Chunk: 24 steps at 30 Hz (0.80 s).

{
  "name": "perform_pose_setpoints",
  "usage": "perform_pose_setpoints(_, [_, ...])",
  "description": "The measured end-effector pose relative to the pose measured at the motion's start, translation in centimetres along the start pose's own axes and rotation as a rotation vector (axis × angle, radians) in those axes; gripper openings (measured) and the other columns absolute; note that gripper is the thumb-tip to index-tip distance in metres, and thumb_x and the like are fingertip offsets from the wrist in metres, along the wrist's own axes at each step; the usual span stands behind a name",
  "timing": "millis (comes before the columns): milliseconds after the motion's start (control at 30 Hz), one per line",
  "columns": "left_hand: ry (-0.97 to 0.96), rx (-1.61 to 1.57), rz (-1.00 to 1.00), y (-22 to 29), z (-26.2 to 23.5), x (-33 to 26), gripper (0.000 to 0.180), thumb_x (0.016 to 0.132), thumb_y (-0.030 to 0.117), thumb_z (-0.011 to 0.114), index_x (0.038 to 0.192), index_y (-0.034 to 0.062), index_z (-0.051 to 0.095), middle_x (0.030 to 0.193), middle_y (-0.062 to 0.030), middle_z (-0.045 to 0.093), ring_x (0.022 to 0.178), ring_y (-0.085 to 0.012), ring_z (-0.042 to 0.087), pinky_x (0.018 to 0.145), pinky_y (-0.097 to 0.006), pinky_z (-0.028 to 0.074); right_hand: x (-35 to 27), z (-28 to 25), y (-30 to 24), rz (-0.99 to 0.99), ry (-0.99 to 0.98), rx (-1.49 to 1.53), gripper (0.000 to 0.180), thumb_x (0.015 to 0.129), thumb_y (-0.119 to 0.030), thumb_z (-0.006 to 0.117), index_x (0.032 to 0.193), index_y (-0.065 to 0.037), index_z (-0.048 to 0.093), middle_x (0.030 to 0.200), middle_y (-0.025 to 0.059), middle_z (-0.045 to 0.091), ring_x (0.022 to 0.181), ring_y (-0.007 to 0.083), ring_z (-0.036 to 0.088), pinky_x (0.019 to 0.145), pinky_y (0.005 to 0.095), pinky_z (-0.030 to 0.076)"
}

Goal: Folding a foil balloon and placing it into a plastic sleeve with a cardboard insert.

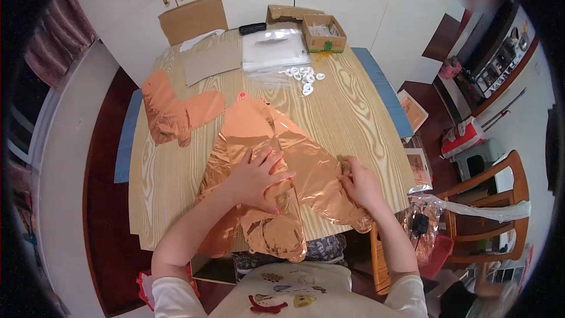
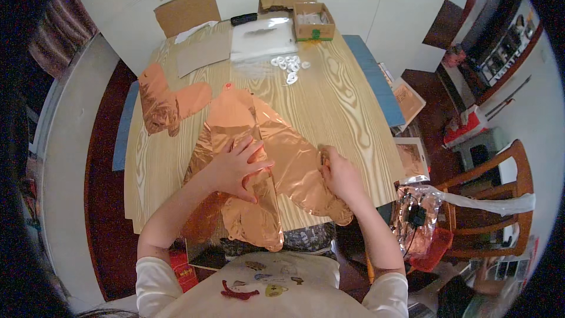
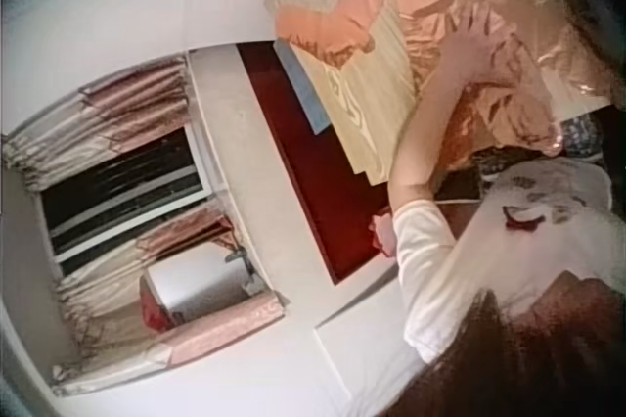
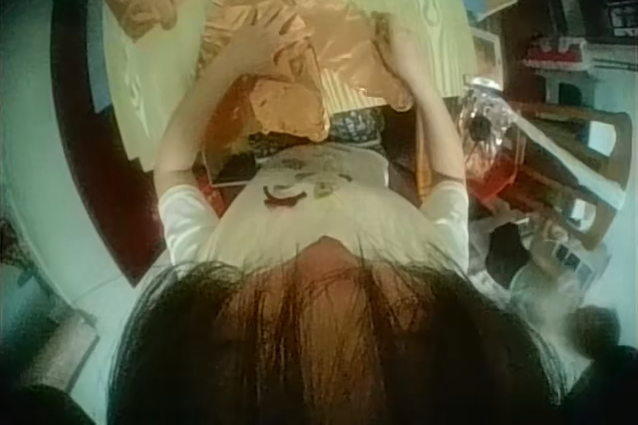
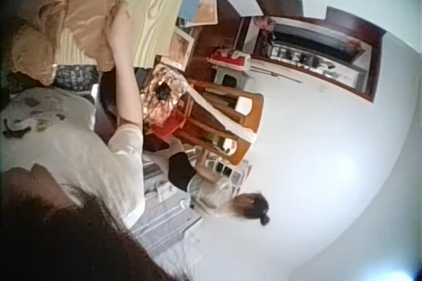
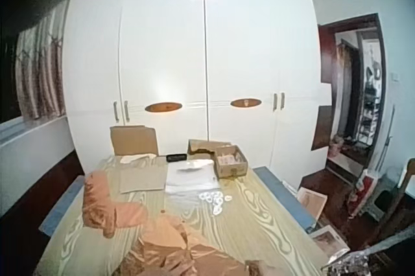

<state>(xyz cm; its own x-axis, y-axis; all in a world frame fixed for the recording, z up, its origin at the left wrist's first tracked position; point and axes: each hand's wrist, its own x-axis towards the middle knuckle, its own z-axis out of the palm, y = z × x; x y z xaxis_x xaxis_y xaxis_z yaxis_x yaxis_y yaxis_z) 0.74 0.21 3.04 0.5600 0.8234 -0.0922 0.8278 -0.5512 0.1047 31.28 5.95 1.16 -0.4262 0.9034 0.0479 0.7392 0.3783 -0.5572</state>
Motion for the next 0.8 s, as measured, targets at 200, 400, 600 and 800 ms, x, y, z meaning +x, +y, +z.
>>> perform_pose_setpoints(200, [-0.007,0.001,-0.013,-0.3,0.3,-0.4,0.102,0.057,0.072,0.075,0.144,0.0320,0.041,0.152,-0.0202,0.028,0.140,-0.0464,0.024,0.108,-0.065,0.024,-0.3,-0.1,-0.2,0.025,0.021,0.052,0.043,0.085,-0.012,0.067,0.125,-0.008,0.050,0.097,0.0221,0.067,0.090,0.0390,0.066,0.075,0.0459,0.052])
perform_pose_setpoints(400, [-0.051,0.004,-0.043,-0.6,0.0,-1.6,0.105,0.056,0.072,0.075,0.146,0.0330,0.039,0.153,-0.0204,0.026,0.141,-0.0464,0.023,0.108,-0.066,0.023,-0.7,-0.9,-0.6,0.018,0.051,0.031,0.040,0.086,-0.012,0.065,0.123,-0.009,0.052,0.096,0.0203,0.068,0.087,0.0376,0.066,0.074,0.0455,0.052])
perform_pose_setpoints(600, [-0.057,0.057,0.008,-0.7,-0.2,-1.3,0.105,0.058,0.073,0.074,0.147,0.0317,0.037,0.154,-0.0194,0.026,0.141,-0.0453,0.023,0.109,-0.064,0.025,-0.3,-2.1,-0.7,0.088,0.047,0.130,0.045,0.084,-0.017,0.069,0.125,-0.008,0.051,0.094,0.0198,0.068,0.086,0.0372,0.067,0.072,0.0441,0.053])
perform_pose_setpoints(800, [-0.035,0.060,0.004,-0.5,-0.1,-1.3,0.106,0.058,0.071,0.075,0.148,0.0274,0.037,0.155,-0.0182,0.026,0.143,-0.0429,0.021,0.109,-0.063,0.025,-0.7,-3.8,-6.0,-0.061,0.069,0.221,0.050,0.082,-0.021,0.073,0.126,-0.008,0.051,0.082,0.0180,0.067,0.076,0.0362,0.067,0.066,0.0424,0.053])
